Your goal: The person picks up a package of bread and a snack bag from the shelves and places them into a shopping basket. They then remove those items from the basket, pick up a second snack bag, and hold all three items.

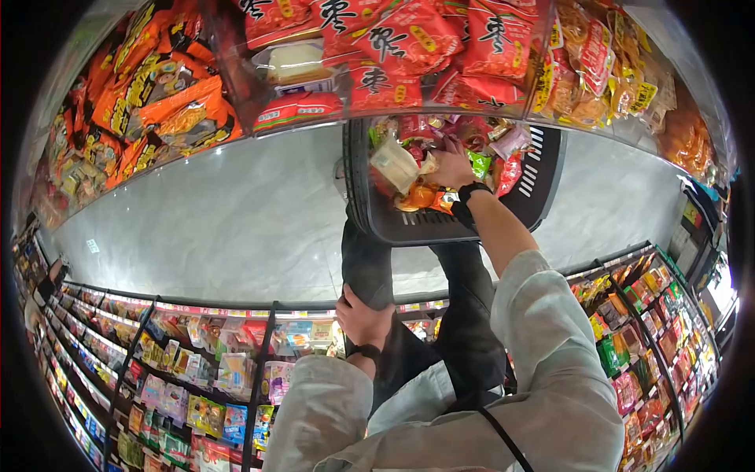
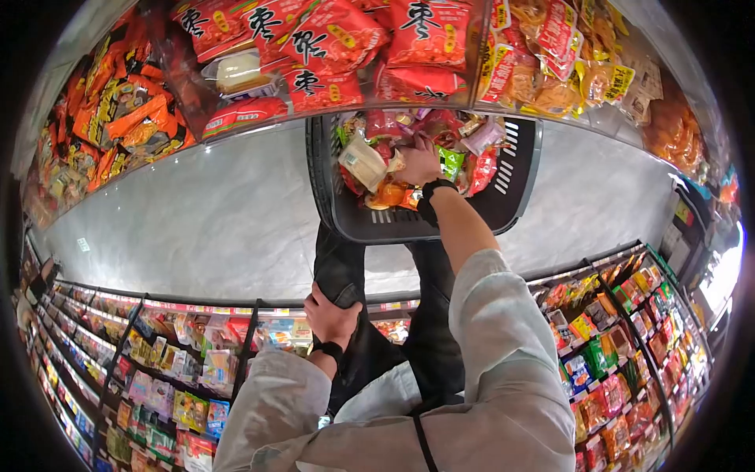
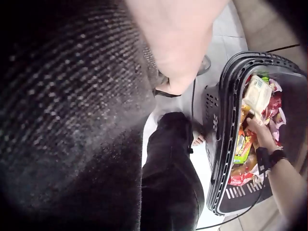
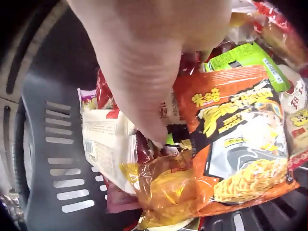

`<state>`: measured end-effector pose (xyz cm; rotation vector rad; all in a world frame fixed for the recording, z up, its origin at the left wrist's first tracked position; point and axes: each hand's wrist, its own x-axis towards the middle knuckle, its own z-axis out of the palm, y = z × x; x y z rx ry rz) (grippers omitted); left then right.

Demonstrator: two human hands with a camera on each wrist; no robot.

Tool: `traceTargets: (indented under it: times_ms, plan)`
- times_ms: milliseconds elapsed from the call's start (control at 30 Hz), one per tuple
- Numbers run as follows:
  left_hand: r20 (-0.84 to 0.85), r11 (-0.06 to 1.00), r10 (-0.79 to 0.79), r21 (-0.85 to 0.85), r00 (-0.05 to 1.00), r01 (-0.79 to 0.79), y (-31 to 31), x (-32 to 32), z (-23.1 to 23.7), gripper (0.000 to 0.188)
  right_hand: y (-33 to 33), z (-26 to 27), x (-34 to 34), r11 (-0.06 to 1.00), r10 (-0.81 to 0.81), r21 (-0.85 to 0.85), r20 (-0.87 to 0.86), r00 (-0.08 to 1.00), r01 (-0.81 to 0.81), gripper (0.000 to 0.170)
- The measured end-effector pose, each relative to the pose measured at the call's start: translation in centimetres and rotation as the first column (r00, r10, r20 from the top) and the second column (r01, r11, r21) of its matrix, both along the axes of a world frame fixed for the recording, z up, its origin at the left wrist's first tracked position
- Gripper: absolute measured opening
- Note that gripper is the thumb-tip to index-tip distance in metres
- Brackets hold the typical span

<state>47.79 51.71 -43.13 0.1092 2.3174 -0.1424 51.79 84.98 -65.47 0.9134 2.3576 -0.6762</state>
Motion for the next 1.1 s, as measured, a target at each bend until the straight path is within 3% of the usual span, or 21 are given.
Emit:
traceTargets:
  times_ms: [133,233,367,500,533,600,733,800,900,1000,1033,1100]
  plan:
    - [0.009,1.000,0.029,0.006,1.000,-0.029,-0.3,0.2,-0.1,0.106,0.1,1.3,-3.0,0.996,-0.045,-0.063,0.288,0.957,0.066,0.083]
    - [0.017,0.999,0.033,0.013,0.999,-0.033,-0.3,0.3,0.0,0.106,-0.3,1.5,-2.0,0.996,-0.075,-0.032,0.197,0.978,0.083,0.078]
    - [0.002,0.999,0.032,0.034,0.999,-0.032,-0.2,0.5,-0.1,0.106,-1.3,3.4,0.6,0.966,-0.257,-0.013,0.022,0.966,0.257,0.061]
    - [-0.025,0.997,0.025,0.071,0.999,-0.023,-0.3,0.6,-0.2,0.105,-0.7,5.4,2.8,0.866,-0.458,0.059,-0.307,0.835,0.496,0.052]
    - [-0.040,0.996,0.018,0.083,0.999,-0.015,-0.5,0.7,-0.3,0.104,0.1,6.1,3.0,0.852,-0.492,-0.013,-0.366,0.790,0.524,0.052]
    - [-0.037,0.996,0.021,0.090,0.999,-0.018,-0.7,0.7,-0.4,0.104,1.9,5.9,3.5,0.869,-0.468,0.005,-0.317,0.825,0.495,0.051]
    - [0.005,0.996,0.041,0.080,0.999,-0.041,-1.1,0.6,-0.4,0.105,5.3,5.6,1.7,0.950,-0.096,0.253,-0.323,0.942,0.184,0.060]
    - [0.011,0.996,0.045,0.079,0.999,-0.045,-1.0,0.5,-0.3,0.106,7.5,5.8,0.3,0.983,0.033,0.183,-0.142,0.989,-0.006,0.062]
    - [0.016,0.997,0.040,0.069,0.999,-0.041,-1.2,0.3,-0.3,0.108,10.0,4.6,-1.7,0.992,0.112,0.074,-0.083,0.990,-0.106,0.067]
    - [0.008,0.997,0.037,0.069,0.999,-0.038,-0.9,0.6,-0.1,0.109,11.8,5.8,-3.0,0.932,-0.136,-0.352,-0.102,0.985,0.092,0.066]
    - [-0.002,0.997,0.032,0.072,0.999,-0.032,-0.9,0.6,0.0,0.109,11.7,5.8,-3.0,0.961,-0.081,-0.273,-0.125,0.989,0.044,0.062]
    - [-0.025,0.996,0.026,0.080,0.999,-0.024,-0.8,0.6,-0.2,0.107,11.4,5.3,-2.9,0.876,-0.206,-0.446,-0.001,0.979,0.184,0.061]
